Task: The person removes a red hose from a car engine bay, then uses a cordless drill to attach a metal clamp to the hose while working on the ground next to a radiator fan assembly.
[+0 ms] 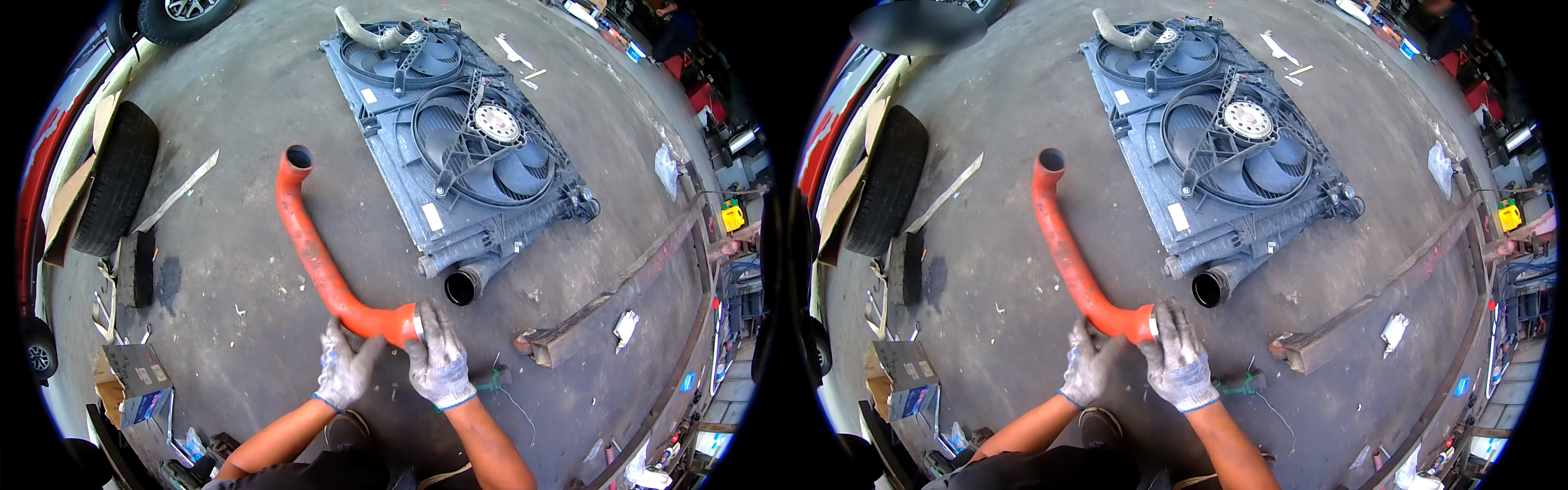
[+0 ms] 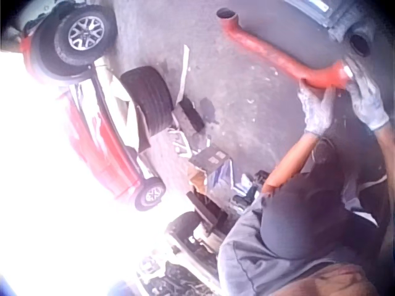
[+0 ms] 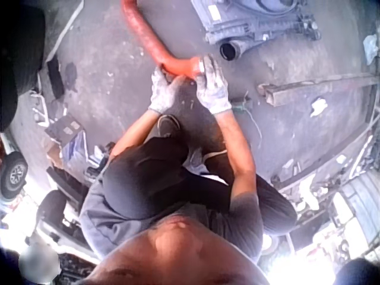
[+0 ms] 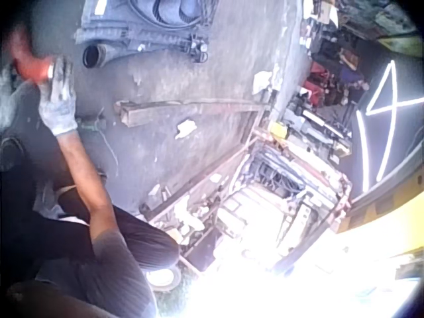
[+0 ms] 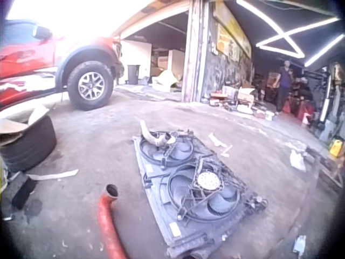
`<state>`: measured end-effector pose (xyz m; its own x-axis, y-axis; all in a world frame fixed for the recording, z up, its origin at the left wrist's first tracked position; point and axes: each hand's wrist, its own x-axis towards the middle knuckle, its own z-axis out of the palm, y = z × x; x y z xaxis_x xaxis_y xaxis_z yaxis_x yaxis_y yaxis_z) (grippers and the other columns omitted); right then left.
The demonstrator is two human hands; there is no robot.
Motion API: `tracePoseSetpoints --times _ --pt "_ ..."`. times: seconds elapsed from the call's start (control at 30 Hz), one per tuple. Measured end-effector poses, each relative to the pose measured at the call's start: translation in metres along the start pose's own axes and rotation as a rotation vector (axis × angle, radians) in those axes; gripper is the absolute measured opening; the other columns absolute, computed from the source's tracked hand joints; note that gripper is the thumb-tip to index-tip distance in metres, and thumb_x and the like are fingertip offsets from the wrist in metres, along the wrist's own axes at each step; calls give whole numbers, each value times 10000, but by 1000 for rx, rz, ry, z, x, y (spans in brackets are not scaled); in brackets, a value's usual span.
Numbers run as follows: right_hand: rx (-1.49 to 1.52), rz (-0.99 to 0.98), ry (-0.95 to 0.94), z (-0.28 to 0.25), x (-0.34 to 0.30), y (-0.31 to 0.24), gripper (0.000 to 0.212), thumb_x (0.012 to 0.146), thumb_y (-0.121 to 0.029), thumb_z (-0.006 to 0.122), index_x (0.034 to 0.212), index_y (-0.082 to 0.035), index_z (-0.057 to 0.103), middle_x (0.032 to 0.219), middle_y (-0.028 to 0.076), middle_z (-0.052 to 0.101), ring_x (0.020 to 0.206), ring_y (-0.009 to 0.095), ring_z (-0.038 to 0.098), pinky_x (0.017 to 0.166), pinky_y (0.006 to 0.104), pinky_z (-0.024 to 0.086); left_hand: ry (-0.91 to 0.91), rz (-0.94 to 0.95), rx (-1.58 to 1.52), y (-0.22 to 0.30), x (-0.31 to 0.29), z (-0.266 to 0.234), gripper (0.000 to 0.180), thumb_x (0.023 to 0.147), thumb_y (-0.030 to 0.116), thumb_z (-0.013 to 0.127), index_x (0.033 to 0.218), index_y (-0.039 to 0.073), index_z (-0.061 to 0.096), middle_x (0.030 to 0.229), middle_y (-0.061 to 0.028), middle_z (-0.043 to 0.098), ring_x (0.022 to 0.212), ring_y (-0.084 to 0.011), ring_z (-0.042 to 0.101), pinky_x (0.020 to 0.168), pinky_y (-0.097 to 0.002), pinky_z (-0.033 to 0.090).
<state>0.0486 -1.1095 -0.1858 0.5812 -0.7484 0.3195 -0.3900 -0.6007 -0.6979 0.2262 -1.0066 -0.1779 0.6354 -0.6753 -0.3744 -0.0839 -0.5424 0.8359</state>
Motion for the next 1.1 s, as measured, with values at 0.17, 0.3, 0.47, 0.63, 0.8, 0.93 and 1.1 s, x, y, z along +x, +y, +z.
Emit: tracePoseSetpoints --times 0.17,0.3,0.47,0.63,0.8,0.93,1.1 --pt "57 105 7 13 -7 2 606 1208 -319 588 1664 76 530 1580 376 642 1429 568 657 1187 576 560 -152 1050 462 14 50 -16 1056 709 260 985 1603 -26 500 1430 -292 697 1413 -500 631 1221 -746 444" --pt "60 267 78 34 -6 -1 623 1196 -313 599 1670 82 514 1555 388 649 1419 557 671 1184 573 556 -401 790 490 1 80 23 987 706 261 966 1573 -10 583 1269 -247 790 1146 -452 791 1066 -574 616" --pt "108 299 37 23 1 -3 753 1145 -428 698 1679 65 502 1574 401 622 1439 577 640 1207 614 527 -294 874 394 12 81 28 848 762 289 976 1500 20 657 1259 -239 819 1080 -432 837 948 -523 676" --pt "-40 253 164 27 5 -11 770 1107 -447 760 1643 55 528 1479 388 677 1286 571 720 1089 619 591 -294 833 369 27 72 28 747 820 265 923 1472 27 645 1275 -247 810 1094 -444 831 953 -522 675" --pt "-78 243 176 21 11 -18 720 1085 -375 817 1616 33 552 1409 363 709 1214 557 747 1016 593 627 -200 837 372 23 67 34 718 878 339 873 1475 22 631 1178 -244 815 1017 -444 833 904 -521 671" --pt "218 369 266 11 14 -25 802 1002 -339 925 1604 43 558 1410 335 713 1258 472 764 1060 525 628 -129 867 354 20 60 38 797 863 321 903 1535 10 607 1223 -241 813 1028 -447 832 917 -517 678" --pt "324 229 274 4 9 -14 909 891 -239 1026 1609 45 547 1582 317 614 1453 455 660 1169 516 589 -115 910 214 38 55 33 870 788 258 987 1545 29 626 1329 -240 787 1112 -443 817 946 -513 679"
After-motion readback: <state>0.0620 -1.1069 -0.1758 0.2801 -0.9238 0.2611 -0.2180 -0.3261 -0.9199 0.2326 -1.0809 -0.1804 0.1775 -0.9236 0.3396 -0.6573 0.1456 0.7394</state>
